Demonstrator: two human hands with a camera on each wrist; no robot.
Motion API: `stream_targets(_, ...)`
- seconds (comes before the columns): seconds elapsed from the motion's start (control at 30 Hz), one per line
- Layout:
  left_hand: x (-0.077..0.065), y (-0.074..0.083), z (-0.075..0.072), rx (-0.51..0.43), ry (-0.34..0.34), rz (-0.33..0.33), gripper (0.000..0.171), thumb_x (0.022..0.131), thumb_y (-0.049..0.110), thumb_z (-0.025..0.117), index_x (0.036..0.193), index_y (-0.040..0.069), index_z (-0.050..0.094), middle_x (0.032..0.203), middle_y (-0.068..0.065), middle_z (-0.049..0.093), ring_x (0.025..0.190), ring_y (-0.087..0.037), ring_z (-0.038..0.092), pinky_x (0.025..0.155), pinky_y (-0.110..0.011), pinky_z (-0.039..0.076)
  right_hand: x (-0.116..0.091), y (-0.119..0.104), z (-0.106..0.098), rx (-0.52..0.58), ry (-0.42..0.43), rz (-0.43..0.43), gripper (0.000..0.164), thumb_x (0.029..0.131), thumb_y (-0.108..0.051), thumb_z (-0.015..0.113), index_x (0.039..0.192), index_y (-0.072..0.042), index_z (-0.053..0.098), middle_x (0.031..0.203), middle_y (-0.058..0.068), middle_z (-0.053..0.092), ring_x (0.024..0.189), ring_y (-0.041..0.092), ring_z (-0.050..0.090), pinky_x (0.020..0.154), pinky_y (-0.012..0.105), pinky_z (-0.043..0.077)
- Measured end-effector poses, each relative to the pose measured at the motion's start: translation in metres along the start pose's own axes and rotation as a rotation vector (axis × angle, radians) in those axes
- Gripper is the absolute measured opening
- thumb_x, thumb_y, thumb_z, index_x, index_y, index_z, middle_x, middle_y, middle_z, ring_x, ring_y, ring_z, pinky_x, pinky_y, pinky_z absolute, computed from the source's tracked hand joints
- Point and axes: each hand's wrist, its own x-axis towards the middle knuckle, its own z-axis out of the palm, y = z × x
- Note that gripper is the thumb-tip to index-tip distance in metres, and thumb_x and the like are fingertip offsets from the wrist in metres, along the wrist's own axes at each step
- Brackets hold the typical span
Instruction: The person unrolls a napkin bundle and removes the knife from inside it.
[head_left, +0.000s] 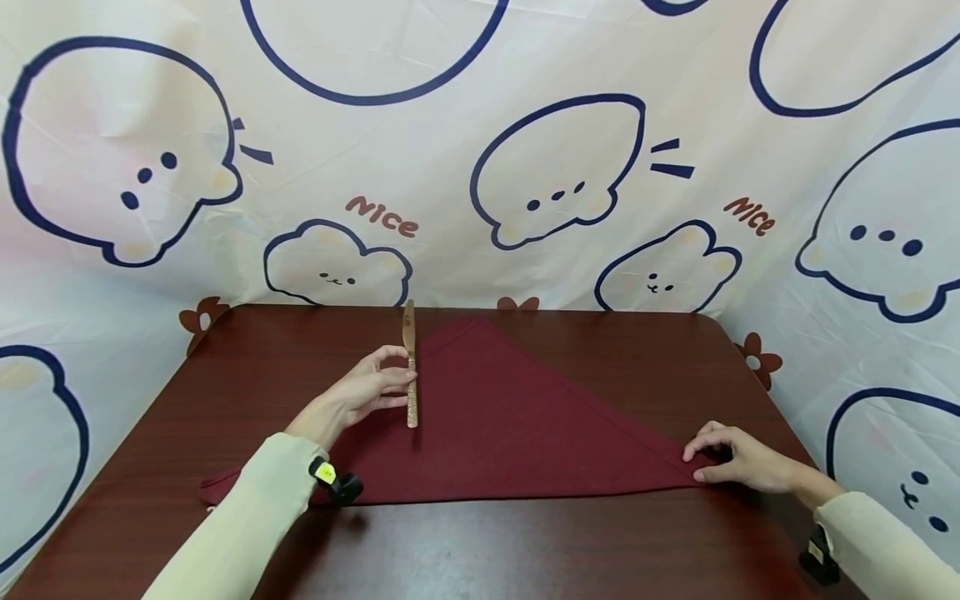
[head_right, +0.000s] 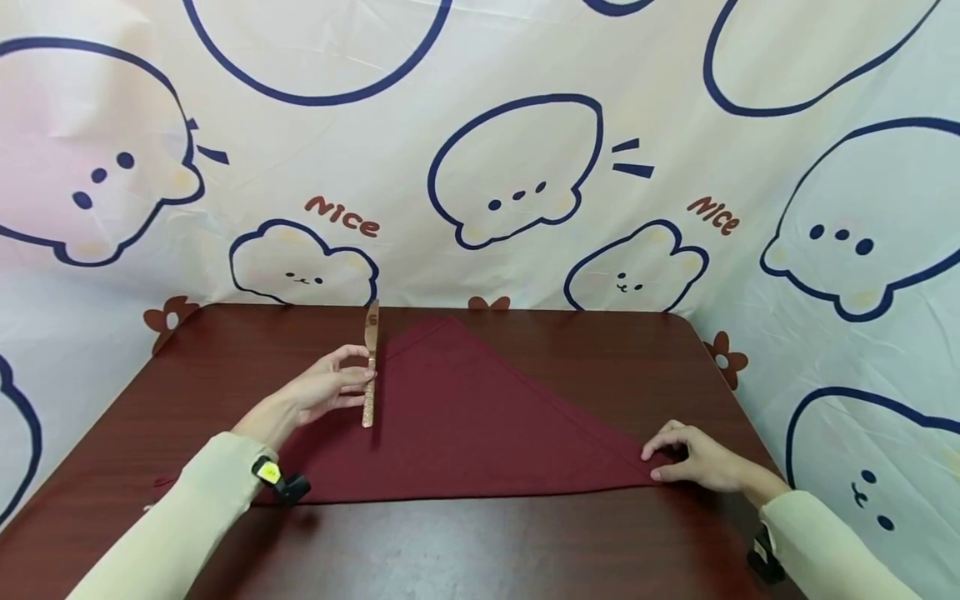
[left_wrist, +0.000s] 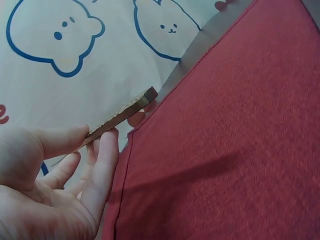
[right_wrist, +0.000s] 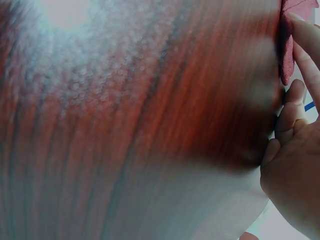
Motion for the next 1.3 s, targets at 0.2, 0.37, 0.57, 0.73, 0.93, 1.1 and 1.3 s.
stream_targets(0.2, 0.008, 0.000, 0.009, -0.024, 0.012, -0.010, 0.043, 0.102, 0.011, 0.057, 0.139, 0.010, 0.035, 0.108, 0.000, 0.060, 0.089, -0.008, 0.062, 0.082, -0.027, 0.057, 0.001, 0.001, 0.000, -0.006, 0.000, -0.010, 0.015, 0.090, -0.012, 0.075, 0.104, -0.015, 0.073, 0.099, -0.002, 0.062, 0.096, 0.006, 0.053, 0.079, 0.023, 0.040)
stream_targets(0.37, 0.020, 0.001, 0.024, -0.044, 0.029, -0.023, 0.042, 0.103, 0.010, 0.056, 0.140, 0.011, 0.036, 0.113, -0.003, 0.060, 0.091, -0.009, 0.062, 0.083, -0.027, 0.057, -0.002, 0.004, -0.002, -0.018, 0.008, -0.017, 0.016, 0.089, -0.011, 0.076, 0.104, -0.016, 0.073, 0.100, -0.003, 0.062, 0.095, 0.007, 0.053, 0.078, 0.023, 0.040)
stream_targets(0.57, 0.032, 0.006, 0.044, -0.071, 0.031, -0.027, 0.040, 0.103, 0.010, 0.056, 0.139, 0.011, 0.039, 0.114, -0.004, 0.060, 0.091, -0.010, 0.063, 0.082, -0.027, 0.057, -0.002, 0.005, -0.003, 0.003, -0.005, -0.011, 0.016, 0.090, -0.011, 0.074, 0.106, -0.016, 0.072, 0.101, -0.002, 0.062, 0.096, 0.006, 0.053, 0.078, 0.024, 0.040)
stream_targets(0.73, 0.038, 0.007, 0.056, -0.086, 0.033, -0.044, 0.042, 0.103, 0.010, 0.057, 0.141, 0.010, 0.039, 0.130, -0.016, 0.059, 0.091, -0.010, 0.065, 0.083, -0.028, 0.057, 0.000, 0.006, 0.000, 0.010, -0.011, -0.016, 0.016, 0.090, -0.011, 0.075, 0.106, -0.016, 0.072, 0.100, -0.002, 0.062, 0.096, 0.006, 0.052, 0.078, 0.024, 0.039)
stream_targets(0.93, 0.051, 0.008, 0.072, -0.113, 0.043, -0.066, 0.043, 0.102, 0.009, 0.058, 0.142, 0.012, 0.041, 0.138, -0.021, 0.056, 0.093, -0.012, 0.066, 0.088, -0.032, 0.058, -0.002, 0.005, -0.002, -0.008, -0.008, -0.015, 0.016, 0.090, -0.012, 0.075, 0.105, -0.017, 0.072, 0.100, -0.003, 0.061, 0.095, 0.005, 0.052, 0.077, 0.024, 0.039)
stream_targets(1.1, 0.060, 0.010, 0.086, -0.133, 0.048, -0.066, 0.043, 0.102, 0.009, 0.058, 0.142, 0.011, 0.041, 0.142, -0.023, 0.055, 0.093, -0.013, 0.066, 0.093, -0.036, 0.058, -0.003, 0.005, -0.002, -0.009, -0.005, -0.021, 0.016, 0.090, -0.011, 0.075, 0.105, -0.016, 0.072, 0.100, -0.002, 0.062, 0.095, 0.006, 0.051, 0.077, 0.024, 0.039)
stream_targets(1.3, 0.066, 0.014, 0.102, -0.155, 0.047, -0.064, 0.044, 0.102, 0.008, 0.058, 0.142, 0.011, 0.042, 0.140, -0.024, 0.056, 0.094, -0.013, 0.066, 0.098, -0.040, 0.056, 0.002, 0.004, 0.000, 0.002, -0.017, -0.015, 0.015, 0.091, -0.012, 0.074, 0.105, -0.016, 0.072, 0.099, 0.000, 0.061, 0.095, 0.007, 0.051, 0.077, 0.024, 0.039)
